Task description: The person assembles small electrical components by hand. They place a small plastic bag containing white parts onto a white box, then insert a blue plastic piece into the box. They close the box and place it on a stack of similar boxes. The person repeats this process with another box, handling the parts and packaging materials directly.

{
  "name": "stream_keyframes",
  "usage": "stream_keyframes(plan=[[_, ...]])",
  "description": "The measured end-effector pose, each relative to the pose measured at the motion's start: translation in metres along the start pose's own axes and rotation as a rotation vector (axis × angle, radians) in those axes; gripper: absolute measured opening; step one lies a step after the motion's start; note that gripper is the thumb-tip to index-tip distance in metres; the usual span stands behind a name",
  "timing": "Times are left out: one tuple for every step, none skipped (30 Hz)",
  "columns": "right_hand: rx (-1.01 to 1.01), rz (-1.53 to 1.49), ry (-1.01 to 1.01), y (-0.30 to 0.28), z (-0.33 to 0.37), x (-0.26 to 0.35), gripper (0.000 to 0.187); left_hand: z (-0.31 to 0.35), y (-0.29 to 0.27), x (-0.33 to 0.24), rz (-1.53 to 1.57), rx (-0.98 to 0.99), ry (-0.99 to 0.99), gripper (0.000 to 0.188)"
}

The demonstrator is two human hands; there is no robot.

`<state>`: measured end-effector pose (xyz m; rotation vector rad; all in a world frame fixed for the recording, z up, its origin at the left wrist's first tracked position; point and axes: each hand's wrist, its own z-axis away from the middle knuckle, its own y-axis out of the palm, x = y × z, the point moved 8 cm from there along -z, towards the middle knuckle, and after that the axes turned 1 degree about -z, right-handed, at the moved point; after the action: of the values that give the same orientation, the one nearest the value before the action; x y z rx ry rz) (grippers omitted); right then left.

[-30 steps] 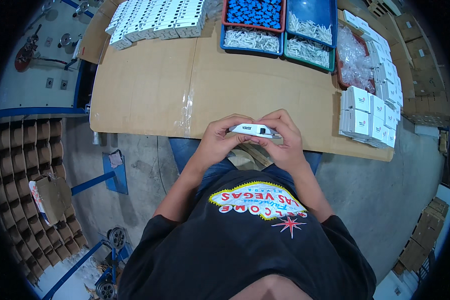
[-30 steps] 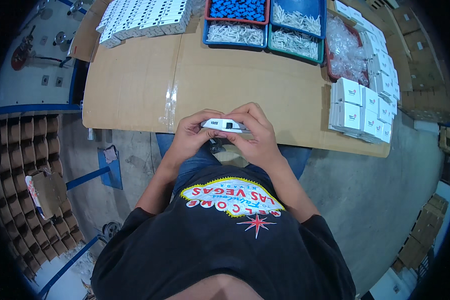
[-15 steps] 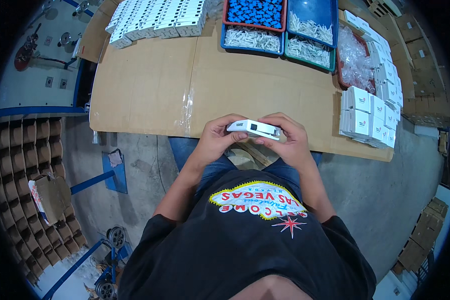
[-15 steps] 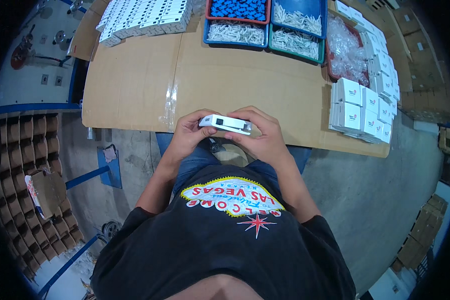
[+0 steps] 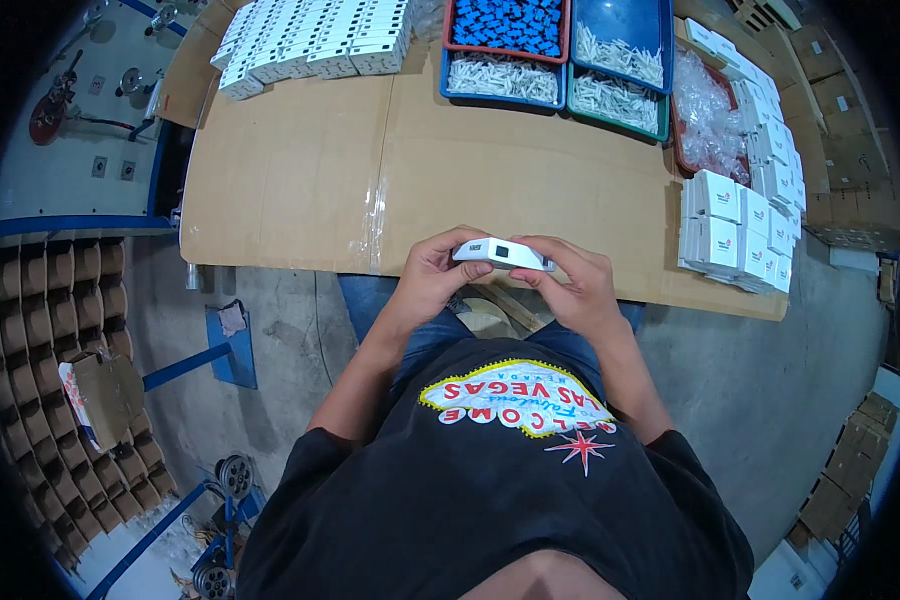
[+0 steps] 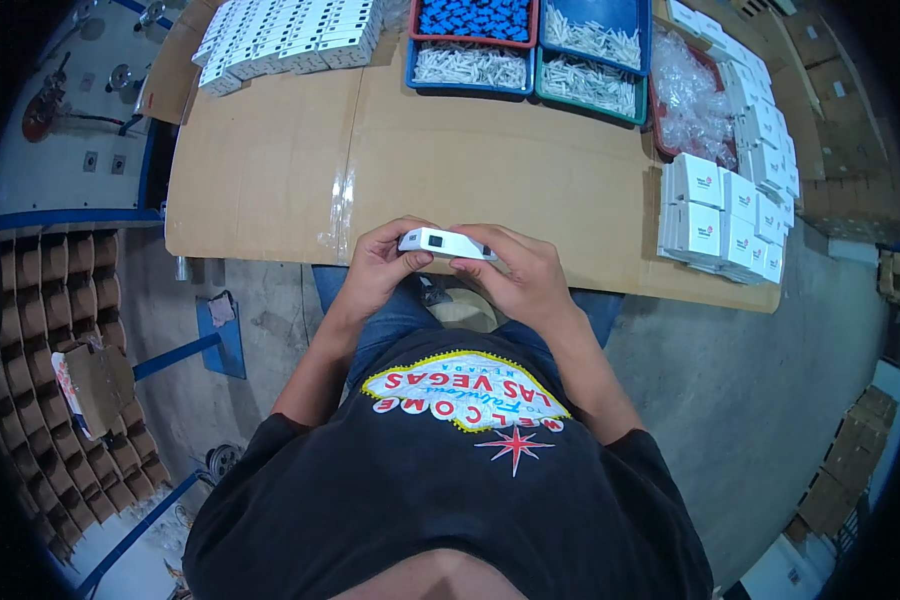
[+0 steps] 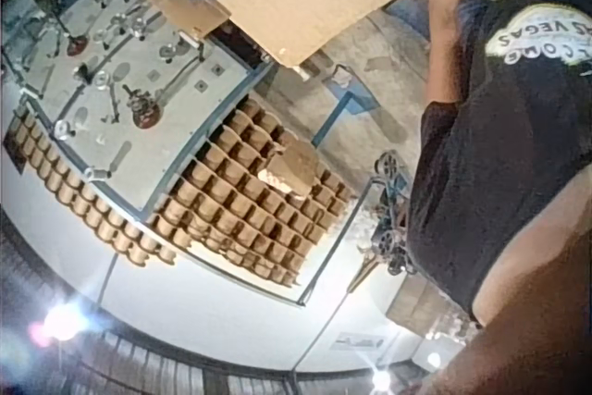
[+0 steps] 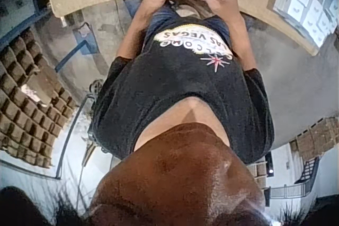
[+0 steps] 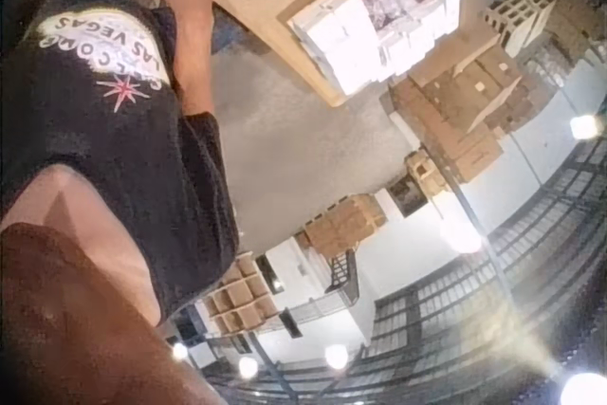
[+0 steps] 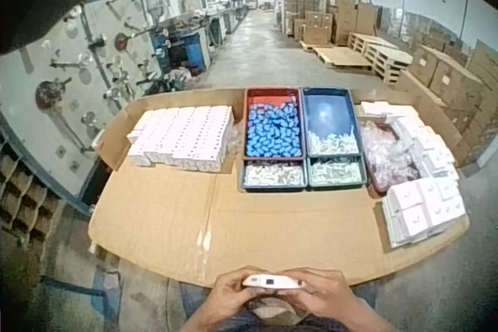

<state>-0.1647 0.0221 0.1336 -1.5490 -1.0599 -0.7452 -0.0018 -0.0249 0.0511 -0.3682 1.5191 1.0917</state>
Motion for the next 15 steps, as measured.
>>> stream_keyframes(plan=[[0.007,-0.004,0.015,0.001,0.001,-0.003,0.035,0.0,-0.001,0.001,-0.008,-0.003,0.01,0.029],[0.014,-0.008,0.03,0.002,0.002,-0.006,0.035,0.001,-0.002,0.002,-0.016,-0.007,0.02,0.029],[0.015,-0.011,0.03,0.002,0.002,-0.005,0.034,0.001,-0.003,0.003,-0.035,-0.012,0.029,0.029],[0.016,-0.014,0.029,0.002,0.001,-0.005,0.034,0.001,-0.004,0.003,-0.054,-0.016,0.039,0.029],[0.018,-0.017,0.028,0.002,0.001,-0.005,0.033,0.002,-0.004,0.003,-0.073,-0.021,0.048,0.029],[0.024,-0.041,0.052,0.003,0.001,-0.008,0.033,0.001,-0.004,0.004,-0.061,-0.02,0.007,0.029],[0.03,-0.065,0.075,0.003,0.0,-0.012,0.032,0.001,-0.004,0.004,-0.049,-0.019,-0.033,0.029],[0.036,-0.089,0.098,0.004,0.0,-0.015,0.032,0.001,-0.005,0.005,-0.037,-0.018,-0.074,0.029],[0.016,-0.12,0.1,0.005,-0.001,-0.013,0.032,0.0,-0.005,0.004,-0.08,0.003,-0.075,0.03],[-0.005,-0.151,0.101,0.009,-0.002,-0.01,0.033,-0.001,-0.005,0.004,-0.122,0.024,-0.076,0.031],[-0.025,-0.182,0.102,0.01,-0.003,-0.008,0.033,-0.001,-0.004,0.004,-0.165,0.046,-0.078,0.031],[0.012,-0.148,0.14,0.012,-0.002,-0.014,0.032,-0.001,-0.003,0.005,-0.195,0.057,-0.111,0.032],[0.049,-0.115,0.178,0.014,0.001,-0.024,0.031,-0.001,0.0,0.005,-0.226,0.068,-0.145,0.032],[0.086,-0.082,0.215,0.018,0.004,-0.033,0.031,0.0,0.002,0.005,-0.256,0.079,-0.178,0.032],[0.039,-0.158,0.243,0.019,0.006,-0.039,0.03,-0.002,0.003,0.001,-0.217,0.025,-0.131,0.032]])
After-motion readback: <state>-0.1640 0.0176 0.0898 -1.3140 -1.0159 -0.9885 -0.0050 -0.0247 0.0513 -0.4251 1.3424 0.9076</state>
